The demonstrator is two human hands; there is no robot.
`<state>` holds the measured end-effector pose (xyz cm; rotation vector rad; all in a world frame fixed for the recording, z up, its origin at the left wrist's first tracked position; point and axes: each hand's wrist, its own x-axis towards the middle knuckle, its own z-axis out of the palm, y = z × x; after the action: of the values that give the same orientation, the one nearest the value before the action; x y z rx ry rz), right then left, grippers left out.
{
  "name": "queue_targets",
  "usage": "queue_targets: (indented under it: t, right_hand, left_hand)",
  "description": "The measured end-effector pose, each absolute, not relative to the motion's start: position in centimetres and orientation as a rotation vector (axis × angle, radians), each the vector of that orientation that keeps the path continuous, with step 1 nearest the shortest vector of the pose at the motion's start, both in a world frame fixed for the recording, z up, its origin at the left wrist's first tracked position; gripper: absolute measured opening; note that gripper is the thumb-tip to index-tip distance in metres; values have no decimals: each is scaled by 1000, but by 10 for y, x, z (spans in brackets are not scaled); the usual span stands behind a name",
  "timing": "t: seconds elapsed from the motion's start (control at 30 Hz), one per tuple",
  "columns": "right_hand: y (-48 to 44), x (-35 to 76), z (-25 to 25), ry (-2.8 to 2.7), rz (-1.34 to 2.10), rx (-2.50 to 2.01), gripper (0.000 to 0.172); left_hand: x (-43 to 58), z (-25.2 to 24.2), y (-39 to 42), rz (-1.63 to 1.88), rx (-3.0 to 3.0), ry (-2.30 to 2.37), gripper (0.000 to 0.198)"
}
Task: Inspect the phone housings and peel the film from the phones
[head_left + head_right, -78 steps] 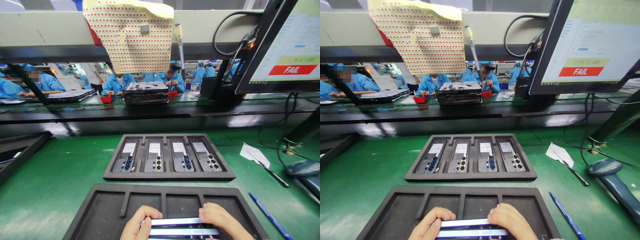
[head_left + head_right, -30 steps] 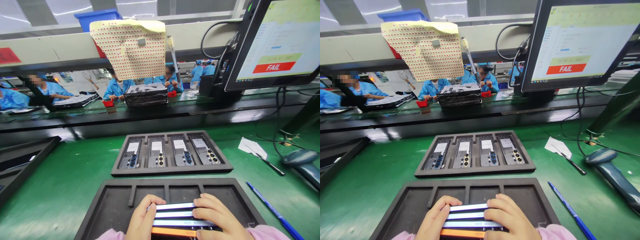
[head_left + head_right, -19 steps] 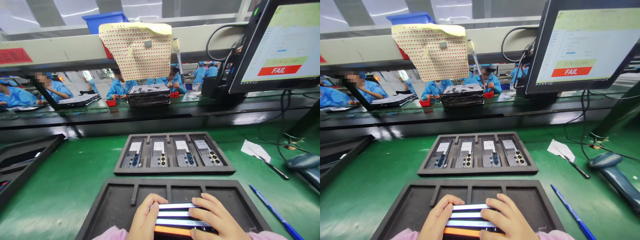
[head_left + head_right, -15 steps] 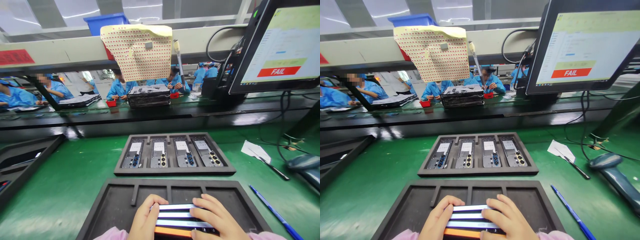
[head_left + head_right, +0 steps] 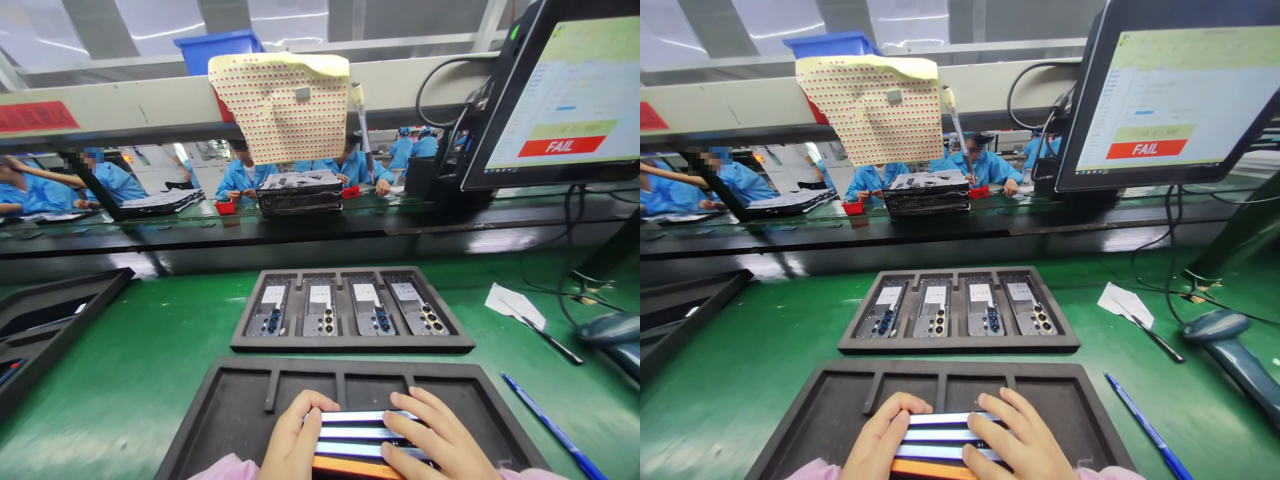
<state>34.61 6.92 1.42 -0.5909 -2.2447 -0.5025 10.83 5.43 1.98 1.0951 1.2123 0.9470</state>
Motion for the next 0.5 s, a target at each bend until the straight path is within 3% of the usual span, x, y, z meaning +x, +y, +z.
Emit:
queue_targets:
  t: [0.23, 0.5]
  right_hand:
    - [71, 352, 3, -2244, -517, -702, 32]
    - [67, 342, 35, -2308, -527, -739, 50]
  left_hand:
    - [108, 20, 56, 955, 1094, 1199, 39]
    - [109, 22, 55, 958, 1077, 1201, 38]
